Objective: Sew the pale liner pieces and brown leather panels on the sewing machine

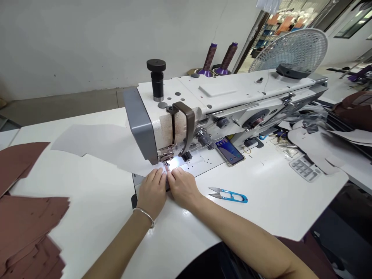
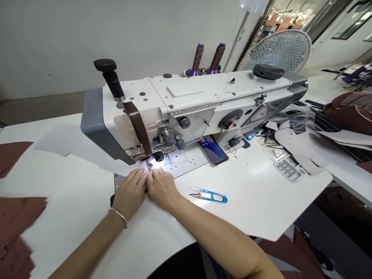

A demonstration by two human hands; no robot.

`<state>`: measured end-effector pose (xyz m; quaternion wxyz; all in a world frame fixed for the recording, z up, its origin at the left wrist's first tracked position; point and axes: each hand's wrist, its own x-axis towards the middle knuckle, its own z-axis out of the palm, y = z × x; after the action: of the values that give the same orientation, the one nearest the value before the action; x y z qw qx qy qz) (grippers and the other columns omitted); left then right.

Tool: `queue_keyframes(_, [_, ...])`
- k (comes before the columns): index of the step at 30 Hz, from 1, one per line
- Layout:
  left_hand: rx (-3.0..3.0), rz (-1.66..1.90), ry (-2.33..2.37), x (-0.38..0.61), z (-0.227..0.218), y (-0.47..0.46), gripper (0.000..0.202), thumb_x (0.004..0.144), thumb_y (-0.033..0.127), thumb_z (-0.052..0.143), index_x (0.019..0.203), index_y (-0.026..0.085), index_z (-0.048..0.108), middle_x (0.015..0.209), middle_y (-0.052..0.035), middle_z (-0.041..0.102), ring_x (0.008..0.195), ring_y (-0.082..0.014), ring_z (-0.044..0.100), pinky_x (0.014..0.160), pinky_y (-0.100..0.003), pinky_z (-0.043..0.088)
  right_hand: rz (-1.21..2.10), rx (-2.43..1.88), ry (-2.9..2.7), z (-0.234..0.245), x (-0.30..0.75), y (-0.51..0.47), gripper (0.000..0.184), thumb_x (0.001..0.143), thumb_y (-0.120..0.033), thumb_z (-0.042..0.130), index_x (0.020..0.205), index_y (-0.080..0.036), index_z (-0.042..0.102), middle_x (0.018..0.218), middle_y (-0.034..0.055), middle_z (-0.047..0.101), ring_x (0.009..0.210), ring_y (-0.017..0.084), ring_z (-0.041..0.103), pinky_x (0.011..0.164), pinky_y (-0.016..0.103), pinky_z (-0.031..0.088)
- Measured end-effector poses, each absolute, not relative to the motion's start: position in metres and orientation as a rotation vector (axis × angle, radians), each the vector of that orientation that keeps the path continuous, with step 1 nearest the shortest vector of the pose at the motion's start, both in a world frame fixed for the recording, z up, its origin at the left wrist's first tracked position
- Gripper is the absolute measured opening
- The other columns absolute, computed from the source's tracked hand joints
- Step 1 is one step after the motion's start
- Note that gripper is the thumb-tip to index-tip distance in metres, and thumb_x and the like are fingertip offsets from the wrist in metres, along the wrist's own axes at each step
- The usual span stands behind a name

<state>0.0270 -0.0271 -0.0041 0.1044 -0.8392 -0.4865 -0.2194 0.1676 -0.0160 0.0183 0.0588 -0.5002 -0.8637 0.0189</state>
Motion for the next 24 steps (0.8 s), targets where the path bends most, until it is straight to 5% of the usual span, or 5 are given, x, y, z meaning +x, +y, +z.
queue_keyframes(24, [-2.533, -0.514, -1.503, 0.012, -0.007, 0.001, 0.041, 0.081, 0.006, 0.035, 0.113, 0.005, 0.061, 0.111, -0.0159, 0.065, 0.107, -0.0254, 0.056, 0.097, -0.042, 0.045, -0.024, -1.501, -2.625, 0.011, 0.166, -0.009, 0.028, 0.090, -0.010, 0.038, 0.112, -0.012, 0.055, 0.088, 0.0091, 0.057, 0.082, 0.020, 0.046, 0.057, 0.029, 0.034])
